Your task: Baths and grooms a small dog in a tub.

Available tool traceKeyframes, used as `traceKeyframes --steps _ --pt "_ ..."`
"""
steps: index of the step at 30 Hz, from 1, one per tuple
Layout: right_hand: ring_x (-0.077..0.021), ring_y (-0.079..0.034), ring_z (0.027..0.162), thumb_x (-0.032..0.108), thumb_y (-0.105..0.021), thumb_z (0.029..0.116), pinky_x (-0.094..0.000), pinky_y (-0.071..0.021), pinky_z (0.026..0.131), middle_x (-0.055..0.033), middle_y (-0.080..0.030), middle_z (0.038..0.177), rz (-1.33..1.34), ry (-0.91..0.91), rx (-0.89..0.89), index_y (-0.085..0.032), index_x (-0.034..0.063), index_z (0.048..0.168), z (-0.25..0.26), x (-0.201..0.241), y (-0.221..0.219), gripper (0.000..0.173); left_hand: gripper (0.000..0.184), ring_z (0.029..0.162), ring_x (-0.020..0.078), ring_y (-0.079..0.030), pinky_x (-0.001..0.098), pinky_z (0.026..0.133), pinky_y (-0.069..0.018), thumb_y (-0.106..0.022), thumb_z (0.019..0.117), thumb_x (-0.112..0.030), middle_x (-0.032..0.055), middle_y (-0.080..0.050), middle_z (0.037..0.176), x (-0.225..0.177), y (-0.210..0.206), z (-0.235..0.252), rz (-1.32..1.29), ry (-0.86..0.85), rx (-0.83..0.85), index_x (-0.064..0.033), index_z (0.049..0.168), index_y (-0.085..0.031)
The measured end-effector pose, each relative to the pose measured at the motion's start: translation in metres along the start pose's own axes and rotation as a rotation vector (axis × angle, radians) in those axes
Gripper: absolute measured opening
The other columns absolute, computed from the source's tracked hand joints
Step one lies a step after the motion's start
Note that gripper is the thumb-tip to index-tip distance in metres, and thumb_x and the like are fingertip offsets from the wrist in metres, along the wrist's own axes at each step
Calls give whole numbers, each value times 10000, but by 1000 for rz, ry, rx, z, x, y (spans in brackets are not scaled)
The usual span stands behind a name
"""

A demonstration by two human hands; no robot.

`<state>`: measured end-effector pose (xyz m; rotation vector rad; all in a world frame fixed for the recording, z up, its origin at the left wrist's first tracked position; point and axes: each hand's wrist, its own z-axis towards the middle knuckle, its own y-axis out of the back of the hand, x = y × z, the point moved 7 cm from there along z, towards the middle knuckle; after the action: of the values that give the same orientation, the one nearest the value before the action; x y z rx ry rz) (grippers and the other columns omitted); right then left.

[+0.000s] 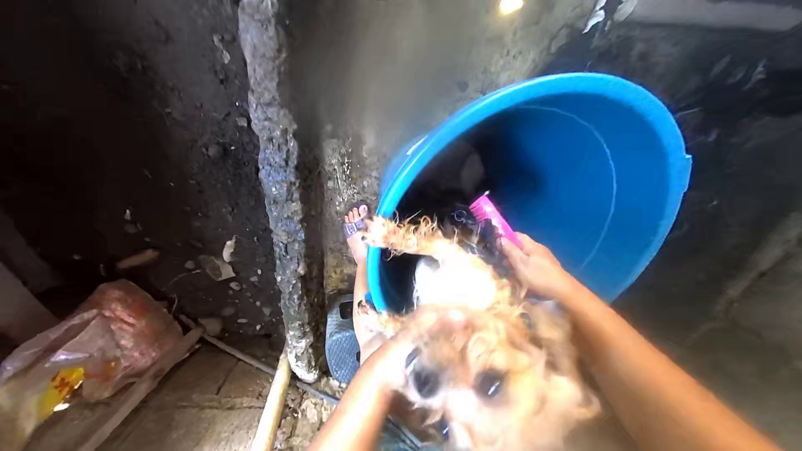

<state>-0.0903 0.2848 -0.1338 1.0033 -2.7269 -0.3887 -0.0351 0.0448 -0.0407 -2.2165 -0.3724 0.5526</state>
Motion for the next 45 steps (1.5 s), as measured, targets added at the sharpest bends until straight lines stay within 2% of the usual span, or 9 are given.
traceKeyframes --steps 3,7,11,19,24,28,35,40,45 --pt "-330 -662 682 427 -358 1120 -528 -558 659 -223 -677 905 67 -108 39 -516 46 1394 3 -19 -5 495 193 879 -26 -685 176 837 -552 -589 1018 -325 -98 -746 927 -20 -21 -7 -169 154 -135 -200 1006 -736" --pt "-236 -626 590 447 -366 1115 -416 -536 569 -141 -680 804 153 -214 24 -520 59 1367 -1 -47 -5 487 492 1065 63 -633 276 1021 -472 -500 1047 -386 53 -731 1008 -17 -19 30 568 -47 80 33 977 -748" --pt "-189 -587 576 444 -367 1117 -351 -504 544 -120 -655 812 322 -335 43 -502 80 1394 -7 -57 -8 478 486 975 144 -644 351 1001 -459 -458 1089 -348 57 -701 858 -17 -39 46 895 -199 252 -36 864 -754" --pt "-78 -509 478 444 -364 1113 -250 -465 442 9 -557 680 800 -384 -176 -520 88 1258 -33 -117 27 415 170 859 1 -680 220 830 -563 -641 980 -261 -62 -745 903 -15 -20 12 238 217 44 -146 946 -762" --pt "-299 -705 703 270 -404 1119 -538 -602 679 -165 -693 875 124 247 -286 -544 -37 1280 -83 -59 50 374 285 968 20 -615 264 911 -510 -592 1038 -306 -10 -684 957 -13 -32 17 835 96 334 -56 983 -718" --pt "-303 -715 708 259 -572 1019 -503 -602 598 -120 -697 835 -249 815 -253 -734 73 1073 -117 -13 -8 252 339 1056 134 -628 360 969 -484 -594 1025 -350 56 -709 999 -8 -62 34 1034 251 484 -50 995 -750" --pt "-461 -695 920 329 -420 1116 -651 -533 791 -251 -691 935 -135 181 66 -599 35 1225 -31 -46 -31 361 349 977 153 -609 364 886 -480 -595 1019 -356 53 -672 908 7 -62 36 1066 319 491 -53 925 -739" --pt "-313 -652 684 404 -353 1127 -480 -556 639 -197 -665 889 343 -201 100 -520 45 1371 -20 -72 -36 464 320 971 111 -607 330 889 -482 -598 1020 -343 20 -670 902 7 -58 39 1067 317 451 -77 914 -741" --pt "-419 -694 847 344 -380 1127 -602 -552 789 -267 -677 955 218 -113 -95 -565 -5 1287 -32 -58 -18 426 381 967 138 -598 344 884 -472 -572 1030 -390 43 -663 916 17 -60 34 1045 342 493 -56 952 -739"
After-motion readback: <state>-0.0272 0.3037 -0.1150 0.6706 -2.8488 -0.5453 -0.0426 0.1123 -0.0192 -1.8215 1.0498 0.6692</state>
